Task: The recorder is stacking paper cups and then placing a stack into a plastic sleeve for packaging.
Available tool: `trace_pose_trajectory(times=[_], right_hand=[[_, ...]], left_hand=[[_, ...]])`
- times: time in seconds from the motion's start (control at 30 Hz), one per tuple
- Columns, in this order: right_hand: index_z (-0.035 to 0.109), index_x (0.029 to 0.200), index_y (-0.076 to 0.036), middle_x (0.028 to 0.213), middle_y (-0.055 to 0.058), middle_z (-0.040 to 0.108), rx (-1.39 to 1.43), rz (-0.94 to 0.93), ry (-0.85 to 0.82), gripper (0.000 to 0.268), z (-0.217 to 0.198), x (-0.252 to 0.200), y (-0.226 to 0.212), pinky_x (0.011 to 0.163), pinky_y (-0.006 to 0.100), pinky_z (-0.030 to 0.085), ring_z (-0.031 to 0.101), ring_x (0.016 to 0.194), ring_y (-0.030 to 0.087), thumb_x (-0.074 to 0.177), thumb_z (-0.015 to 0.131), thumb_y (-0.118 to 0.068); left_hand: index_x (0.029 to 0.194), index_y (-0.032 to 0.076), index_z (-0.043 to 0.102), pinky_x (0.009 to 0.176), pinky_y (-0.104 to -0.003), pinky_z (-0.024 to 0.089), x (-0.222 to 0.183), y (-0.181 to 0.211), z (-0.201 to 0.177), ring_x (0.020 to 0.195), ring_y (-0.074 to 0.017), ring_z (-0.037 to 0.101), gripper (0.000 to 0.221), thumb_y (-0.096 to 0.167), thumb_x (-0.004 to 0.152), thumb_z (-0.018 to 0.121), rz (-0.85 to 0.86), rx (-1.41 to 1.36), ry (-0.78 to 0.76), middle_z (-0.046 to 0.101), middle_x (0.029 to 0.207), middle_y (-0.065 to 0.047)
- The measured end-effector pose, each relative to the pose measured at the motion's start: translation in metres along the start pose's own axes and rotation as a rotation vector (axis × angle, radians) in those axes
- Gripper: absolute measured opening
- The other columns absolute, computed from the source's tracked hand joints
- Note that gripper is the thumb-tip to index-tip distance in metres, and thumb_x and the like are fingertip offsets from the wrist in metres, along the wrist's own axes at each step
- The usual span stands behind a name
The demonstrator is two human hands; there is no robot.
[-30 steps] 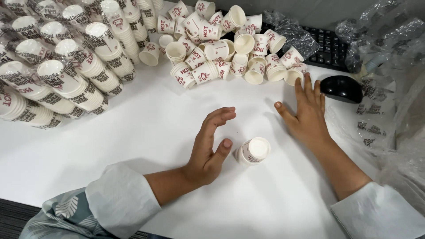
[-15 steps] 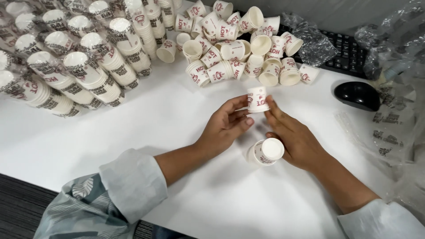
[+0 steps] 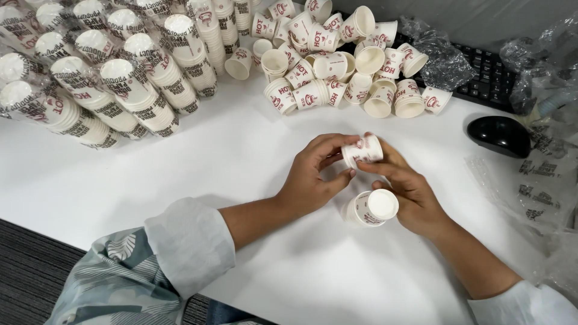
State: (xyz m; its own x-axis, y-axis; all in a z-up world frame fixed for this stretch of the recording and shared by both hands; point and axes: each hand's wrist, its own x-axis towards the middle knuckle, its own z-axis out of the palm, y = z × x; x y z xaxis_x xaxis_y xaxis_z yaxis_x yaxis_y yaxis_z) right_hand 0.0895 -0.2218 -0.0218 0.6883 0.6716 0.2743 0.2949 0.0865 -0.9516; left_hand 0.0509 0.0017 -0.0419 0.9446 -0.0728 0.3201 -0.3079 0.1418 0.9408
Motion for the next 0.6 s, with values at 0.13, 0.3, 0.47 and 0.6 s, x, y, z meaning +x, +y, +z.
trace_pose_trajectory(times=[0.13, 0.3, 0.47, 0.6], right_hand=[[0.062, 0.141, -0.01, 0.161, 0.013, 0.044, -0.064, 0.31, -0.035, 0.056, -0.003, -0.005, 0.008, 0.105, 0.034, 0.045, 0.048, 0.143, 0.028, 0.091, 0.05, 0.011], [0.057, 0.145, -0.007, 0.165, 0.013, 0.035, -0.069, 0.094, -0.035, 0.054, 0.001, -0.002, -0.001, 0.124, 0.038, 0.034, 0.032, 0.157, 0.027, 0.095, 0.046, 0.014], [0.054, 0.145, -0.007, 0.154, 0.012, 0.044, -0.014, 0.009, 0.161, 0.048, -0.015, -0.014, 0.008, 0.126, 0.046, 0.035, 0.041, 0.151, 0.027, 0.101, 0.049, 0.01], [0.052, 0.141, -0.011, 0.15, 0.009, 0.052, -0.003, -0.147, 0.233, 0.034, -0.018, -0.019, -0.001, 0.123, 0.051, 0.044, 0.05, 0.149, 0.03, 0.108, 0.053, -0.002]], left_hand=[[0.142, 0.001, 0.057, 0.118, -0.039, 0.047, 0.0, 0.005, 0.0, 0.136, -0.0254, 0.062, 0.053, -0.009, 0.092, 0.07, 0.089, 0.121, -0.045, 0.057, 0.139, -0.014], [0.123, 0.004, 0.054, 0.109, -0.036, 0.055, 0.002, 0.004, -0.004, 0.119, -0.0241, 0.071, 0.045, 0.005, 0.084, 0.076, 0.043, 0.191, 0.05, 0.069, 0.121, -0.009], [0.114, 0.004, 0.059, 0.098, -0.04, 0.055, 0.012, 0.001, -0.021, 0.11, -0.0317, 0.071, 0.044, 0.009, 0.075, 0.08, -0.034, 0.582, 0.108, 0.071, 0.112, -0.013], [0.108, 0.002, 0.058, 0.106, -0.051, 0.042, 0.019, -0.008, -0.034, 0.126, -0.0467, 0.053, 0.05, 0.011, 0.067, 0.085, 0.246, 0.957, 0.161, 0.063, 0.125, -0.022]])
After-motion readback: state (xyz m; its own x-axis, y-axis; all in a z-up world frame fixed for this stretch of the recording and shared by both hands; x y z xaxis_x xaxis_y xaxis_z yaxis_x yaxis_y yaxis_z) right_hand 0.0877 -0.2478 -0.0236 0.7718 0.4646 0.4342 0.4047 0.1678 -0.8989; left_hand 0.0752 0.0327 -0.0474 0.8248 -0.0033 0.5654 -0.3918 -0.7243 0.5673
